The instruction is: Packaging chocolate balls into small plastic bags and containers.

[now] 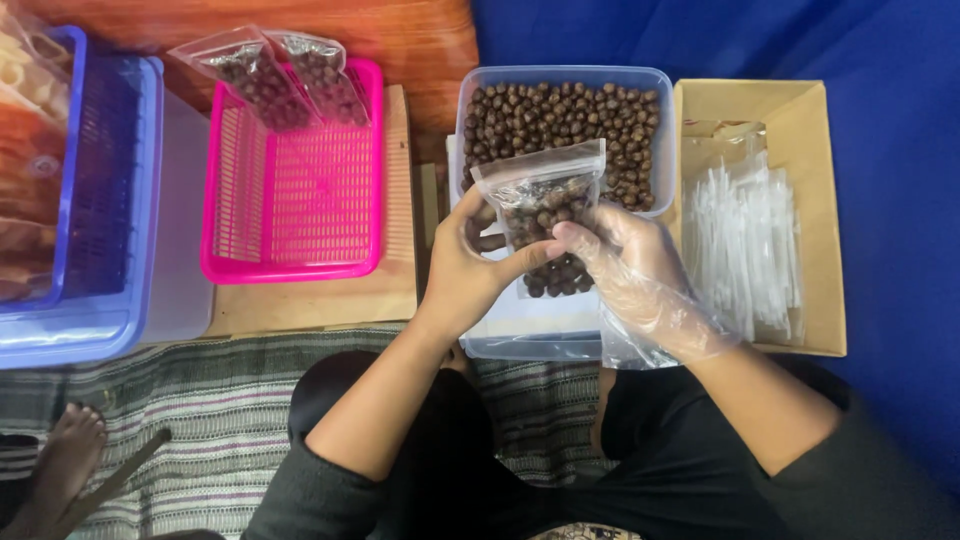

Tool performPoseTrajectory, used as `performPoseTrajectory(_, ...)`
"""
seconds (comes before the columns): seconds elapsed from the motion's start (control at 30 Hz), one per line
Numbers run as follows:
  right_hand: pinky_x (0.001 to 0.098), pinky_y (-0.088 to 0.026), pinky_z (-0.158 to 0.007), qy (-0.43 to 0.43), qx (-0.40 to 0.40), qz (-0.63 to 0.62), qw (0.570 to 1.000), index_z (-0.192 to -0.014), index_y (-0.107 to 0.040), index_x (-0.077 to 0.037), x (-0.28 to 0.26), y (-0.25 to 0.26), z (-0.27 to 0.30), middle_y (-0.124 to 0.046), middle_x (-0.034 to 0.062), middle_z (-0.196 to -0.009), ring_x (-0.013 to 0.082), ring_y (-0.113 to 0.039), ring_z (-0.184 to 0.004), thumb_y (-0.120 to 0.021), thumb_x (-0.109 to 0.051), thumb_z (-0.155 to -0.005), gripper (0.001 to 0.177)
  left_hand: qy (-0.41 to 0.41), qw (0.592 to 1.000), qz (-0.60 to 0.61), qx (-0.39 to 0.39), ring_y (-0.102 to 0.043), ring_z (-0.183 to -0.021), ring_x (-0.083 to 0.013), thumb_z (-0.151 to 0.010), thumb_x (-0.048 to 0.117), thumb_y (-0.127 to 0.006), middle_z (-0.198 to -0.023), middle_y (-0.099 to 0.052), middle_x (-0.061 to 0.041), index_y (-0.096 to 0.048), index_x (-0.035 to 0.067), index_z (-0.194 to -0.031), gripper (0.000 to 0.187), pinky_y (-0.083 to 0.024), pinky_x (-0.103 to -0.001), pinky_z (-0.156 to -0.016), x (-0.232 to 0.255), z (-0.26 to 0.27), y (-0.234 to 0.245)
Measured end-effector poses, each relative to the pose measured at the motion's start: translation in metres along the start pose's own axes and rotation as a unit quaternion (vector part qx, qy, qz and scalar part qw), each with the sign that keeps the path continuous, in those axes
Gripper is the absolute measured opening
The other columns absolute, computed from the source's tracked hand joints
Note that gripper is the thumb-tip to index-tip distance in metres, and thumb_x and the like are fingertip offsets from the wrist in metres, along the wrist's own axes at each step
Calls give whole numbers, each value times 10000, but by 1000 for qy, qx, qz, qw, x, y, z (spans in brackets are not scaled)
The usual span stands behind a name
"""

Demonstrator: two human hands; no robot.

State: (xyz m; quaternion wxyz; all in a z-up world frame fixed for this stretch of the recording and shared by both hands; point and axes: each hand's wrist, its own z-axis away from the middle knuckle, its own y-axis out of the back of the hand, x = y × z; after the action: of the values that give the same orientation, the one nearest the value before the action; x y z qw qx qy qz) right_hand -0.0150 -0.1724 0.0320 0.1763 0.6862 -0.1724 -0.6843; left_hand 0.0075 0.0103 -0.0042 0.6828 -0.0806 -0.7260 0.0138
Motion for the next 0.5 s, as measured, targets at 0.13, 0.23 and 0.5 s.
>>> performPoseTrajectory(0.13, 299, -553, -790, -35, 18, -91, 995, -919, -794, -168, 53, -12, -2, -766, 9, -783, 45, -612, -785, -763, -355, -985, 201, -5, 1000, 10, 5, -682, -951, -128, -717, 180, -965, -977, -746, -65, -667, 71, -1163, 548, -636, -343, -817, 12, 4, -6)
performPoseTrajectory(0.23, 332, -553, -816, -33, 34, -94, 994, -1019, -812, -181, 75, -16, -5, -781, 29, -860, 54, -644, -861, -749, -350, -1000, 181, -16, 1000, 0, 6, -700, -982, -158, -780, 192, -927, -1025, -753, -92, -649, 58, -1224, 540, -638, -370, -830, 21, 3, -7)
performPoseTrajectory(0.5, 388, -575, -858, -11, 29, -68, 997, -1192, -777, -144, 52, -10, -3, -782, 105, -1015, 203, -733, -979, -716, -284, -1013, 235, -47, 997, -61, 10, -709, -1068, -216, -825, 242, -896, -1119, -748, -125, -620, 52, -1317, 595, -619, -392, -868, 25, 5, -4)
